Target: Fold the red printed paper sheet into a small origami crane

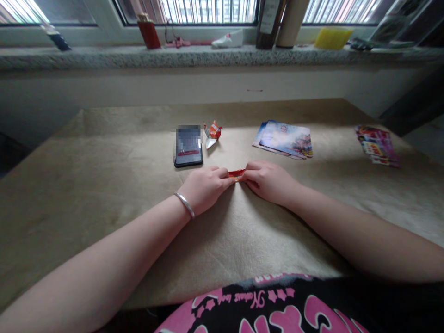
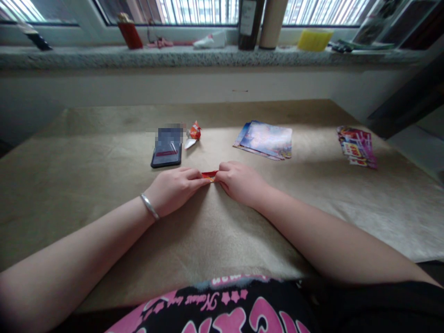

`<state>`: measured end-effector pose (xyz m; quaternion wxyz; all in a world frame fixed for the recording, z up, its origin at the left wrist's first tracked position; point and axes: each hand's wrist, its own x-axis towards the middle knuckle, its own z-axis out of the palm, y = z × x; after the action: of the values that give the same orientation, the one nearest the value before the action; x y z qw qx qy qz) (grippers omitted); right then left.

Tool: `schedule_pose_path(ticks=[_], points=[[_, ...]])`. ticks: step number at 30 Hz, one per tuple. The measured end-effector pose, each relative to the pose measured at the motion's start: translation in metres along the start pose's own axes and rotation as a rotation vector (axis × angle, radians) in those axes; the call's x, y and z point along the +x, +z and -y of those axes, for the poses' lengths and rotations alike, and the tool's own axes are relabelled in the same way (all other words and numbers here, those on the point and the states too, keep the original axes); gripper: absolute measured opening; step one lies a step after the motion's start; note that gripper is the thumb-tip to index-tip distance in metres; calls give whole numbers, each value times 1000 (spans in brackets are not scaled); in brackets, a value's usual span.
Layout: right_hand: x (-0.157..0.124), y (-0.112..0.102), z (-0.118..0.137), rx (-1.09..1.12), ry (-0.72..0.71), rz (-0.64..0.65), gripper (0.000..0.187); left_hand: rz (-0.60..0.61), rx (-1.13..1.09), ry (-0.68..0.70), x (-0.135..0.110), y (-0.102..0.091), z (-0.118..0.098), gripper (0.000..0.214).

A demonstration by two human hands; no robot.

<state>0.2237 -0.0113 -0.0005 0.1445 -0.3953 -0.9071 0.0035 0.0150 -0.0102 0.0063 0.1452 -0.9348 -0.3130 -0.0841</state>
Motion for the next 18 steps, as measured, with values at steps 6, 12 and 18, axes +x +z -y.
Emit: schedule_pose_path(ticks=[6,12,18], points=[[0,0,1,-55,-11,23,23,65,23,-4,1,-5,-5,18],[-5,1,-2,17,-37,-14,27,89,12,-4,1,-7,-6,20],[-2,-4,4,-65,-44,31,26,78,10,-5,0,-5,-3,19]])
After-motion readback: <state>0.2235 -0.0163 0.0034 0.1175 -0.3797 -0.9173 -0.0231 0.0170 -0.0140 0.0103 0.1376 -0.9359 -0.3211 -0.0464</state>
